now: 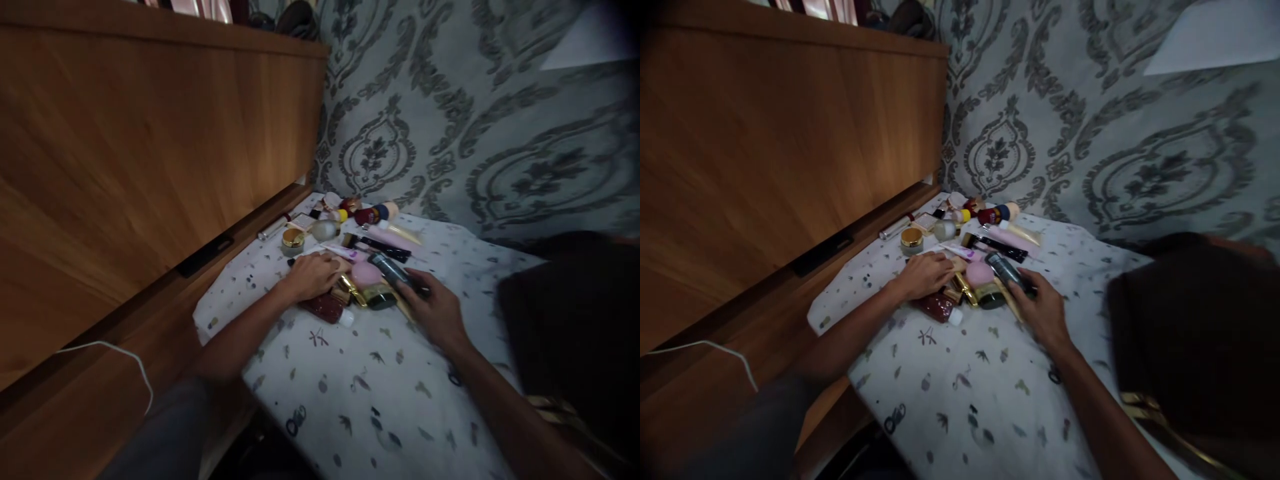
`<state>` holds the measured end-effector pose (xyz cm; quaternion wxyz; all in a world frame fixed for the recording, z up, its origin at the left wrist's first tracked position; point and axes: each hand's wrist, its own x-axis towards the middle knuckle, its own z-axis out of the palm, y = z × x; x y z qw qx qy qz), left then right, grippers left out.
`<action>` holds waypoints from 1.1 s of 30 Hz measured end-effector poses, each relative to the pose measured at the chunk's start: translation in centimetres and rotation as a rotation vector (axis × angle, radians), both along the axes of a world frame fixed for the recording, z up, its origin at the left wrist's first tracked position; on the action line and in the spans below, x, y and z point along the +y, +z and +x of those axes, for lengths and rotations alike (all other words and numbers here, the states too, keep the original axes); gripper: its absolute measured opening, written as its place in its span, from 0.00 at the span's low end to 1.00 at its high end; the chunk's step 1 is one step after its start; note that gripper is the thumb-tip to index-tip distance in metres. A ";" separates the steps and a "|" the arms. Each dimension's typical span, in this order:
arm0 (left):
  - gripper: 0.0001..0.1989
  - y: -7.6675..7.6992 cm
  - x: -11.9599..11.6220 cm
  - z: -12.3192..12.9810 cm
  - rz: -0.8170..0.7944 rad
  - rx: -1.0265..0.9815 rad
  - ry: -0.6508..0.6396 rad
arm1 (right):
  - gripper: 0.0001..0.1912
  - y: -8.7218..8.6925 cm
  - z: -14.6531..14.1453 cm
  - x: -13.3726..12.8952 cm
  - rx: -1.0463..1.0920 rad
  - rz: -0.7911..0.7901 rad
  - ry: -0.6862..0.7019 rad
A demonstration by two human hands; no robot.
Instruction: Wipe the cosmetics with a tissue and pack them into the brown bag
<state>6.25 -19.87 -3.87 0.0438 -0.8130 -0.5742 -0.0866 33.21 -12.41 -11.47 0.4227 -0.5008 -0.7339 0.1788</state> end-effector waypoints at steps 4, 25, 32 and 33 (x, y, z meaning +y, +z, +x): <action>0.15 0.3 0.0 0.0 -0.059 0.018 0.048 | 0.24 0.0 -0.1 -0.4 0.017 -0.022 0.012; 0.27 2.2 -1.3 1.4 0.155 -0.180 -0.074 | 0.21 2.3 2.9 -24.6 -0.534 -0.100 0.074; 0.16 1.7 -4.7 7.7 0.208 -0.271 -0.528 | 0.16 3.0 3.8 -25.7 -0.468 -0.014 0.048; 0.16 1.3 -5.2 8.4 0.212 -0.267 -0.592 | 0.15 3.3 4.7 -25.7 -0.451 0.022 -0.004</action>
